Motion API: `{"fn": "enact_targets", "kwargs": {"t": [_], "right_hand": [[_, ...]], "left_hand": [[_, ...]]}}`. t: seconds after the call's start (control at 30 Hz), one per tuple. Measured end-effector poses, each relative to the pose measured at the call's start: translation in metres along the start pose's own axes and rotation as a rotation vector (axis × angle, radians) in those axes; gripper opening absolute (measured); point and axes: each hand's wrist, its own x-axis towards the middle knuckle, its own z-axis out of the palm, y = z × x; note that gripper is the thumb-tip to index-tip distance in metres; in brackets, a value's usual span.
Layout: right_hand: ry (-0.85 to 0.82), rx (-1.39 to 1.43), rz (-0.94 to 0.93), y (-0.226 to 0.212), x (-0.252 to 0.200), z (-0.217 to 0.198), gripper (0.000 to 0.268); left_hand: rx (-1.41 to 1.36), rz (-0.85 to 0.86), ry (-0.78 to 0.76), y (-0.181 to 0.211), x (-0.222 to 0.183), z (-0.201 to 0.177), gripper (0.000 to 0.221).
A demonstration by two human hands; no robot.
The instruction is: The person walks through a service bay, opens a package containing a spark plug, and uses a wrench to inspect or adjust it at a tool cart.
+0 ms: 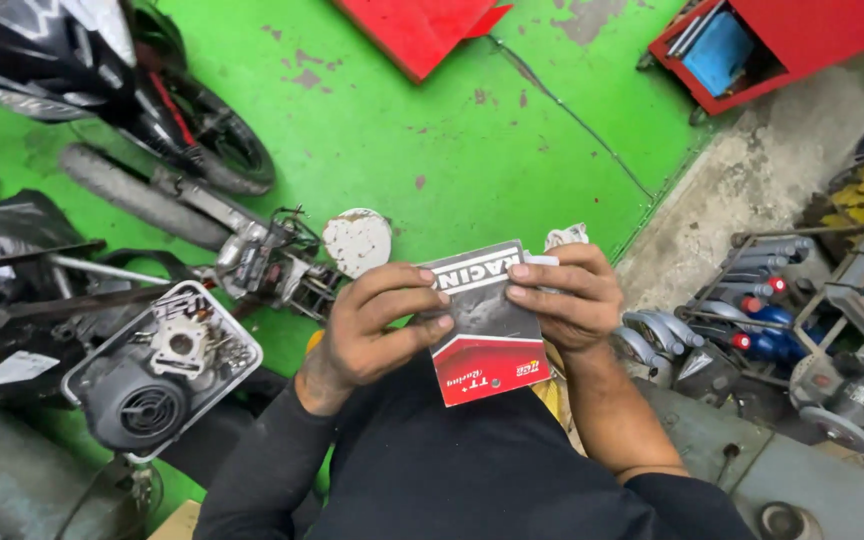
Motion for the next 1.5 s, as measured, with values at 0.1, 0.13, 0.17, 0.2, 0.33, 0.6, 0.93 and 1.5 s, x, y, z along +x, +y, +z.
{"fn": "enact_targets", "kwargs": {"t": [0.1, 0.13, 0.17, 0.2, 0.33, 0.6, 0.93, 1.5], "right_hand": [[0.078, 0.0, -0.01, 0.022, -0.022, -0.056, 0.012], [0.101, -0.018, -0.005, 0.026, -0.028, -0.075, 0.012], [0.119, -0.005, -0.013, 0.029, -0.034, -0.094, 0.013], [0.135, 0.0, -0.014, 0.029, -0.041, -0.113, 0.013], [0.174, -0.073, 0.036, 0.026, -0.039, -0.171, 0.029], [0.07, 0.541, 0.9, 0.023, -0.083, -0.24, 0.089], [0.498, 0.234, 1.017, 0.153, -0.145, -0.293, 0.052], [0.997, 0.211, 0.473, 0.402, 0.031, -0.457, 0.073]], "left_hand": [[0.006, 0.033, 0.002, 0.007, 0.017, 0.061, 0.014], [-0.013, 0.047, -0.016, 0.007, 0.025, 0.083, 0.014], [-0.004, 0.067, -0.014, 0.008, 0.033, 0.104, 0.013], [-0.004, 0.084, -0.01, 0.01, 0.041, 0.124, 0.013], [-0.23, 0.043, -0.15, 0.001, 0.058, 0.188, 0.019], [-0.537, -0.373, -0.632, -0.018, 0.045, 0.302, 0.018], [-0.789, -0.912, -0.705, -0.069, 0.096, 0.475, 0.072], [-0.903, -0.557, -1.152, -0.276, 0.264, 0.708, 0.048]]}}
